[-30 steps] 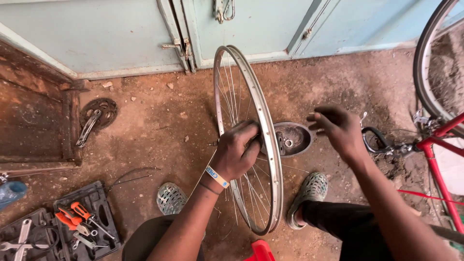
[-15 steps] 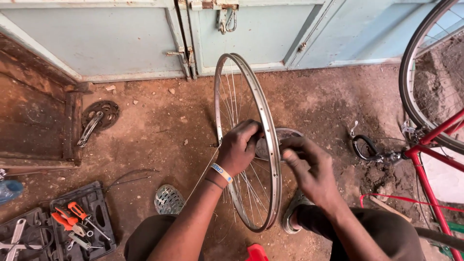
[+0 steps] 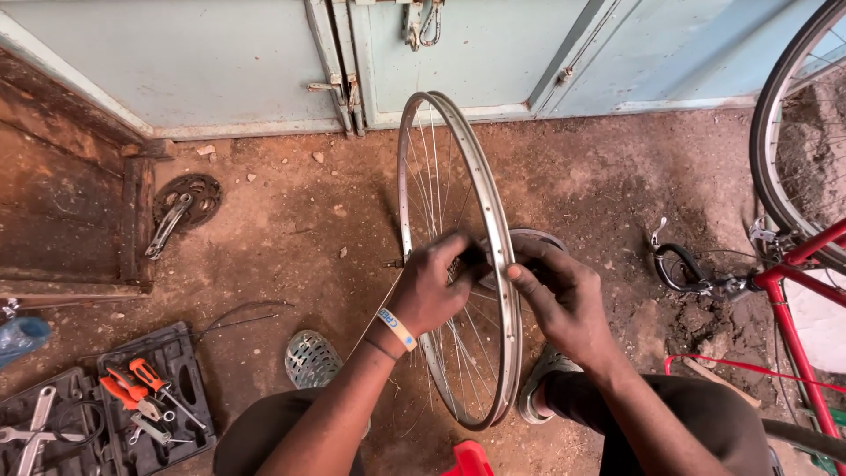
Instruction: The person is sitting on the ground and working on a bicycle wheel, using a tool to tighten or adjust the spokes. The person rotates the wheel to access different sections and continues the adjustment process throughout the video.
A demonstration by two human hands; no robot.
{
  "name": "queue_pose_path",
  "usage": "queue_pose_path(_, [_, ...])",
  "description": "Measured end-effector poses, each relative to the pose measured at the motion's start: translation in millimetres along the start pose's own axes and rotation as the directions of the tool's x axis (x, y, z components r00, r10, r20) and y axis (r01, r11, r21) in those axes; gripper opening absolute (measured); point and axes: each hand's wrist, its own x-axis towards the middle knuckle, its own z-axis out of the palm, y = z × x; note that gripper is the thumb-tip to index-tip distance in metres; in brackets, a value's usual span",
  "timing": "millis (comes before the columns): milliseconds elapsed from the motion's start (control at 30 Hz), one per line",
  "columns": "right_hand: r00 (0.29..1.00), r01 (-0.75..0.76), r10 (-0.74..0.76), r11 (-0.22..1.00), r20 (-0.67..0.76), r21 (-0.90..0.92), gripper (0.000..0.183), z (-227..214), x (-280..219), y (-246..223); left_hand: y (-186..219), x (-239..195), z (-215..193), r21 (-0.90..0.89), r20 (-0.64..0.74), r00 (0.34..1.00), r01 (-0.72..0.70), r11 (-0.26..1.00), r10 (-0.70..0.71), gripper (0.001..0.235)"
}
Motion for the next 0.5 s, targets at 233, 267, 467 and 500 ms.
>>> queue_pose_path(233, [0.999, -0.007, 0.005, 0.999, -0.04, -0.05, 0.029, -4.2, 7.3, 8.9, 39.9, -10.3, -7.4, -0.004, 0.291, 0.956, 0.038, 0.999, -0.035, 0.012])
queue_pose_path(267, [0.999, -0.002, -0.002, 0.997, -0.047, -0.071, 0.03, -4.0, 9.0, 11.1, 38.3, -12.0, -3.8, 0.017, 0.317, 0.947, 0.046, 0.999, -0.049, 0.013])
queue_pose_path(467, [0.999, 0.013, -0.016, 0.998, -0.043, -0.068, 0.031, -1.3, 25.4, 10.2, 32.6, -11.4, 7.6, 0.099, 0.327, 0.944, 0.021, 0.995, -0.052, 0.014])
queue_pose_path(500, [0.999, 0.015, -0.017, 0.998, -0.042, -0.057, 0.033, 0.0, 26.6, 8.4, 29.3, -10.9, 6.9, 0.089, 0.319, 0.947, 0.005, 0.996, -0.033, 0.018])
